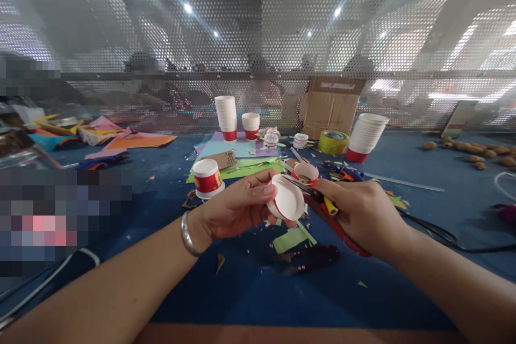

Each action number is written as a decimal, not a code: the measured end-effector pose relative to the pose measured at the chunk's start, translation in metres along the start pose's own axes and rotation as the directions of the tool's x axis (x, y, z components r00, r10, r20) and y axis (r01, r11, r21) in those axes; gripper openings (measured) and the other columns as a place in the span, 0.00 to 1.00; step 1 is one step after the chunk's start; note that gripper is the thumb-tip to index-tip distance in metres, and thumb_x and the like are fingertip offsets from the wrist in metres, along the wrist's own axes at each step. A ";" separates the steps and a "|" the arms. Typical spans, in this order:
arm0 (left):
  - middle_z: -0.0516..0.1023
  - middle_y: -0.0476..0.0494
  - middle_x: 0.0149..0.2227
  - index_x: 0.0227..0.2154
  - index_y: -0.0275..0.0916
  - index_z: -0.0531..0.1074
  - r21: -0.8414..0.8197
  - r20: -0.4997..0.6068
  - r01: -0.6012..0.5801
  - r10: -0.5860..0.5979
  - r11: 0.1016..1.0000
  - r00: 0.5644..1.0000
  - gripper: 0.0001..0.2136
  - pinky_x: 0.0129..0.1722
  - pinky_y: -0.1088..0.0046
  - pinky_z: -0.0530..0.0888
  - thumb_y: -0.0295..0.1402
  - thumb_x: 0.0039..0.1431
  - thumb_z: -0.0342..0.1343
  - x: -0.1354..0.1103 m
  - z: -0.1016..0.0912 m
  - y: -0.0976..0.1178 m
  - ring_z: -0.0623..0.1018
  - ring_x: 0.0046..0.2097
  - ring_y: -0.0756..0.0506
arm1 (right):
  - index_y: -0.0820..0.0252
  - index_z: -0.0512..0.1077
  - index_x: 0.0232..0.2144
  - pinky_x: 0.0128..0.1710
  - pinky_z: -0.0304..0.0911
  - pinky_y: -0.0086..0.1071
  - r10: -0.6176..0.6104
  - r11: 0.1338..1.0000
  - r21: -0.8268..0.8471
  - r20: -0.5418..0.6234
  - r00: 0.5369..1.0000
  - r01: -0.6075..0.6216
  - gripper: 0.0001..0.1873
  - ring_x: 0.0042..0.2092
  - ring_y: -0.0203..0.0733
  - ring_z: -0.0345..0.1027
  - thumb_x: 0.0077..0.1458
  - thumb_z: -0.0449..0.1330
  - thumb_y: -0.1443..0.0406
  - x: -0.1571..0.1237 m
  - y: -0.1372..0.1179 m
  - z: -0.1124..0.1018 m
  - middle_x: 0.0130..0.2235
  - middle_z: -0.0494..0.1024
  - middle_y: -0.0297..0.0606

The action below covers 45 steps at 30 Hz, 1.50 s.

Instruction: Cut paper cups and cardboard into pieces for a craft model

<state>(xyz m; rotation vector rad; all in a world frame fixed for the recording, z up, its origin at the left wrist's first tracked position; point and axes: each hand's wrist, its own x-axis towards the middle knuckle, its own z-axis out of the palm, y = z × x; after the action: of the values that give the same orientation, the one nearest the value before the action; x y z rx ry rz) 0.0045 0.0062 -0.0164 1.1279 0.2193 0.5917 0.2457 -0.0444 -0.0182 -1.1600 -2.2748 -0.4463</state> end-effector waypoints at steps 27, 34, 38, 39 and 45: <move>0.80 0.40 0.39 0.45 0.35 0.74 -0.023 0.050 0.034 -0.032 0.999 0.998 0.16 0.30 0.83 0.74 0.41 0.60 0.63 0.000 -0.003 0.000 0.83 0.34 0.49 | 0.66 0.79 0.42 0.21 0.54 0.32 -0.046 0.999 -0.008 -0.027 0.999 0.046 0.14 0.20 0.38 0.67 0.61 0.54 0.70 0.000 0.000 0.000 0.23 0.78 0.35; 0.80 0.39 0.40 0.45 0.34 0.73 0.021 0.012 0.049 -0.049 0.999 0.999 0.19 0.30 0.83 0.75 0.43 0.58 0.65 -0.001 -0.004 0.001 0.82 0.32 0.50 | 0.66 0.79 0.42 0.22 0.56 0.31 -0.028 1.000 -0.006 -0.040 0.999 0.028 0.13 0.21 0.37 0.67 0.61 0.56 0.69 -0.001 -0.001 0.002 0.23 0.78 0.35; 0.80 0.35 0.40 0.47 0.32 0.73 0.068 -0.002 0.076 -0.076 0.995 0.997 0.23 0.26 0.83 0.74 0.46 0.57 0.65 0.000 -0.004 0.000 0.83 0.34 0.46 | 0.64 0.78 0.42 0.24 0.58 0.30 -0.008 1.000 0.023 0.011 1.000 0.008 0.12 0.23 0.38 0.71 0.61 0.56 0.68 0.000 -0.002 0.001 0.27 0.81 0.37; 0.80 0.35 0.40 0.48 0.32 0.73 0.073 -0.001 0.074 -0.075 0.995 0.997 0.24 0.26 0.83 0.74 0.46 0.57 0.65 0.000 -0.004 -0.001 0.83 0.34 0.46 | 0.64 0.78 0.42 0.24 0.58 0.31 -0.007 1.000 0.025 0.017 1.000 0.006 0.13 0.24 0.38 0.71 0.61 0.56 0.68 0.000 -0.002 0.001 0.27 0.81 0.37; 0.81 0.39 0.38 0.44 0.34 0.74 0.016 0.008 0.061 -0.061 0.998 0.998 0.18 0.29 0.83 0.76 0.43 0.57 0.65 0.001 -0.001 0.000 0.83 0.32 0.49 | 0.65 0.78 0.45 0.24 0.57 0.30 -0.005 1.000 0.017 0.010 1.000 0.005 0.14 0.22 0.37 0.70 0.62 0.55 0.68 -0.001 -0.001 0.000 0.26 0.81 0.37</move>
<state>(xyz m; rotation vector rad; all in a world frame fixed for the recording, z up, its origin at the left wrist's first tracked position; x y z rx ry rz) 0.0053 0.0076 -0.0171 1.1348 0.2502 0.5315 0.2452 -0.0451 -0.0190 -1.1505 -2.2859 -0.4229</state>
